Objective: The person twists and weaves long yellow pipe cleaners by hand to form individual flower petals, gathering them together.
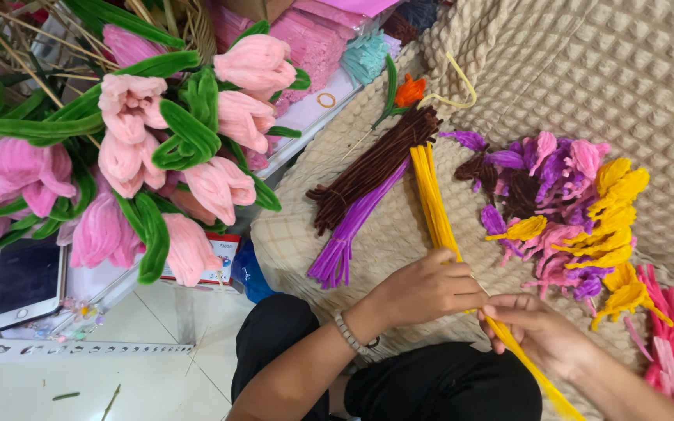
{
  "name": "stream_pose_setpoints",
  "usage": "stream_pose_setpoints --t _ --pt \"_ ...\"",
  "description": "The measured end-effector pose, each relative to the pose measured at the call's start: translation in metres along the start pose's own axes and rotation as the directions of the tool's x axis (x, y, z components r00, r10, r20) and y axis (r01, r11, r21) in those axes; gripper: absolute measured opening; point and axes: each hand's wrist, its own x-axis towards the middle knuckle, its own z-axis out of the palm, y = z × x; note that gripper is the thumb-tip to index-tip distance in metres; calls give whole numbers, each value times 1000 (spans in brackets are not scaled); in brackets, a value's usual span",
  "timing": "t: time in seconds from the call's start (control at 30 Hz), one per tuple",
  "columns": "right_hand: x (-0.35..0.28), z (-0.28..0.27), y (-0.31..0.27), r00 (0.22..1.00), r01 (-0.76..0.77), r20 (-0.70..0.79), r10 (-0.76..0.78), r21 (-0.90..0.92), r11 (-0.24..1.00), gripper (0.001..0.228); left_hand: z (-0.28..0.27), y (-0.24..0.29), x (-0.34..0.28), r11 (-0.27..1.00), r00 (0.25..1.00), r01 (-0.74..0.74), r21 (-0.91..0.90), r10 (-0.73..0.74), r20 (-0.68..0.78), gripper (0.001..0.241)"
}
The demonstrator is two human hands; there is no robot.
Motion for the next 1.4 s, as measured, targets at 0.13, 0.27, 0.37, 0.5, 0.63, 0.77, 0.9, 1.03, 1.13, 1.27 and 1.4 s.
stream_pose_setpoints --t 0.13,0.27,0.37,0.5,0.63,0.77,0.9,1.03,1.13,1.27,1.4 --pt "-13 14 24 985 110 98 -145 300 948 15 -24 6 9 998 987 16 55 -7 -162 25" --pt "-10 41 28 978 95 95 -187 592 800 15 -20 6 9 969 950 97 -227 -158 -268 31" --pt "15 67 8 966 180 46 -256 594 784 16 -15 -3 4 893 910 178 -413 -309 -277 55" --pt "44 99 -25 904 426 -146 -402 230 875 13 -39 -5 11 805 773 381 -454 -547 -321 38" --pt "66 118 -23 832 548 -190 -522 127 827 12 -14 -22 1 664 634 305 -683 -676 -374 25" --pt "67 139 -36 750 646 -213 -627 30 763 19 -22 -18 3 476 583 247 -844 -769 -263 19" --pt "52 155 -49 698 670 -232 -677 -123 733 20 -23 -16 9 409 590 166 -897 -770 -242 19" --pt "43 140 -51 659 669 -143 -739 -337 662 25 -19 -27 7 579 599 252 -775 -723 -345 31" --pt "35 137 -58 614 641 -31 -788 -563 521 27 -20 -24 6 740 637 414 -530 -652 -411 36" --pt "31 135 -63 542 476 94 -835 -853 213 25 -5 -29 0 822 692 472 -320 -570 -442 37" --pt "29 119 -60 553 426 133 -823 -894 142 18 9 -28 -2 777 689 519 -356 -627 -364 39"
